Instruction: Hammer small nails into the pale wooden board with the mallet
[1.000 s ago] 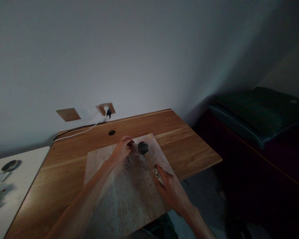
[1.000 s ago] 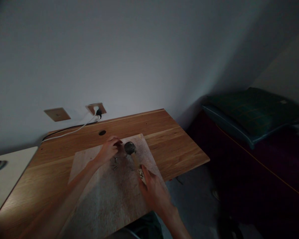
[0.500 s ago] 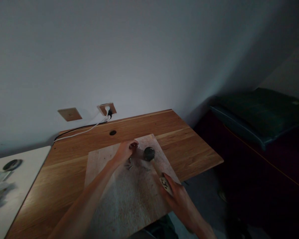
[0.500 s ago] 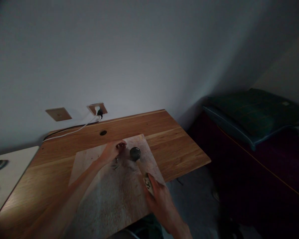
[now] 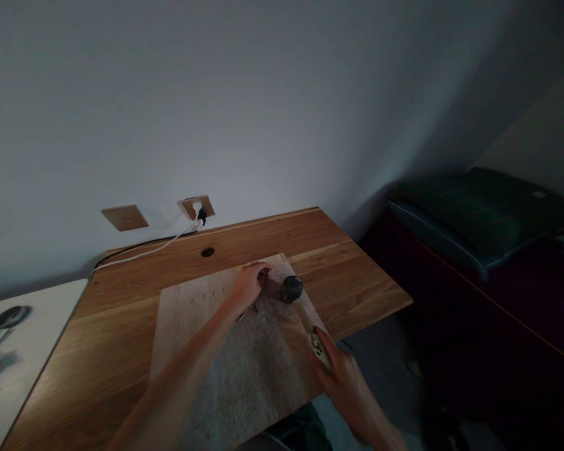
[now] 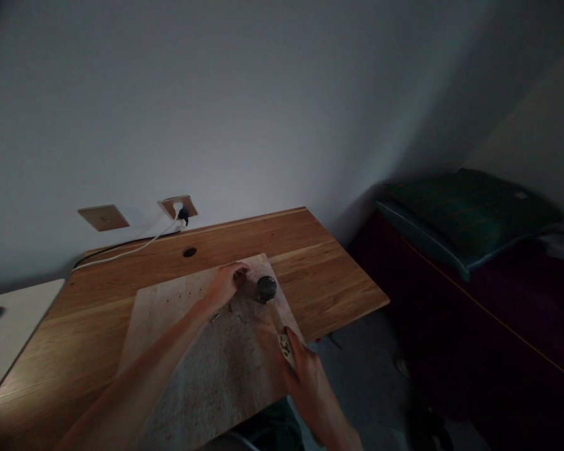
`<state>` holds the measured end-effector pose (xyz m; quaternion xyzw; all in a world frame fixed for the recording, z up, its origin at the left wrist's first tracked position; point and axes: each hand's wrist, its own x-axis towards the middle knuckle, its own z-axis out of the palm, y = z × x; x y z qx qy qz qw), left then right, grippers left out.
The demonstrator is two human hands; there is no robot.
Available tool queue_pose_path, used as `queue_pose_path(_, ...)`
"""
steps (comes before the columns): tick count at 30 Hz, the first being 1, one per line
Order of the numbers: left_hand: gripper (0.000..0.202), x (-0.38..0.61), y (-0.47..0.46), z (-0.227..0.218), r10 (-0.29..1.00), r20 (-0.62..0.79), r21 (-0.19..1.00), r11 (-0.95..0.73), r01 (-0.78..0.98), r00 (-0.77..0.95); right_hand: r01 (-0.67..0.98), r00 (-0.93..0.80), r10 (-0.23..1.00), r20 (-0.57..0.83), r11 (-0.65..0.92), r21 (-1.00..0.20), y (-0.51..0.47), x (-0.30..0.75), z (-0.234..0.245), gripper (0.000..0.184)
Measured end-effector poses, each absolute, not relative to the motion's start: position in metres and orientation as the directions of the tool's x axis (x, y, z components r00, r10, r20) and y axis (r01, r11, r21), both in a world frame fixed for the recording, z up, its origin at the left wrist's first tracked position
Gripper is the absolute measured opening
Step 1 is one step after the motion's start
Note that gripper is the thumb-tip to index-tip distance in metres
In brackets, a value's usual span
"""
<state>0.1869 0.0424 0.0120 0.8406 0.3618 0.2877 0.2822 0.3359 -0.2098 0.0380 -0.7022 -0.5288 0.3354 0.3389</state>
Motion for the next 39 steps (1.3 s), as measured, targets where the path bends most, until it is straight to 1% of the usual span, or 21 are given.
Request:
queue_pose_path(6, 0.033, 0.187, 0.041, 0.015, 0.767, 0.284, 0.660, -0.592, 0.463, 0.576, 0.521, 0.222, 0.969, -0.110, -0.213, -0.826, -0.210, 0.339, 0.029, 0.051)
queue_pose_path(15, 0.035, 0.186, 0.038, 0.015, 0.767, 0.271, 0.625, -0.600, 0.499, 0.582, 0.525, 0.222, 0.971, -0.093, -0.199, -0.827, -0.212, 0.340, 0.021, 0.051)
queue_pose_path(23, 0.033, 0.188, 0.039, 0.015, 0.790, 0.264, 0.624, -0.577, 0.526, 0.554, 0.520, 0.250, 0.965, -0.083, -0.207, -0.829, -0.213, 0.340, 0.016, 0.053)
queue_pose_path(28, 0.033, 0.189, 0.040, 0.015, 0.774, 0.261, 0.627, -0.590, 0.508, 0.577, 0.537, 0.272, 0.958, -0.090, -0.229, -0.812, -0.212, 0.341, 0.015, 0.054)
queue_pose_path(31, 0.031, 0.189, 0.041, 0.012, 0.768, 0.278, 0.649, -0.593, 0.477, 0.576, 0.519, 0.250, 0.965, -0.078, -0.202, -0.831, -0.210, 0.339, 0.022, 0.054)
queue_pose_path(34, 0.026, 0.191, 0.043, 0.007, 0.786, 0.282, 0.697, -0.562, 0.444, 0.550, 0.505, 0.239, 0.970, -0.049, -0.168, -0.847, -0.208, 0.339, 0.029, 0.050)
queue_pose_path(36, 0.025, 0.192, 0.046, 0.004, 0.804, 0.273, 0.735, -0.528, 0.425, 0.528, 0.501, 0.248, 0.967, -0.061, -0.182, -0.846, -0.206, 0.341, 0.031, 0.049)
queue_pose_path(39, 0.032, 0.191, 0.049, 0.000, 0.826, 0.259, 0.780, -0.485, 0.396, 0.502, 0.502, 0.269, 0.956, -0.114, -0.240, -0.831, -0.201, 0.346, 0.034, 0.052)
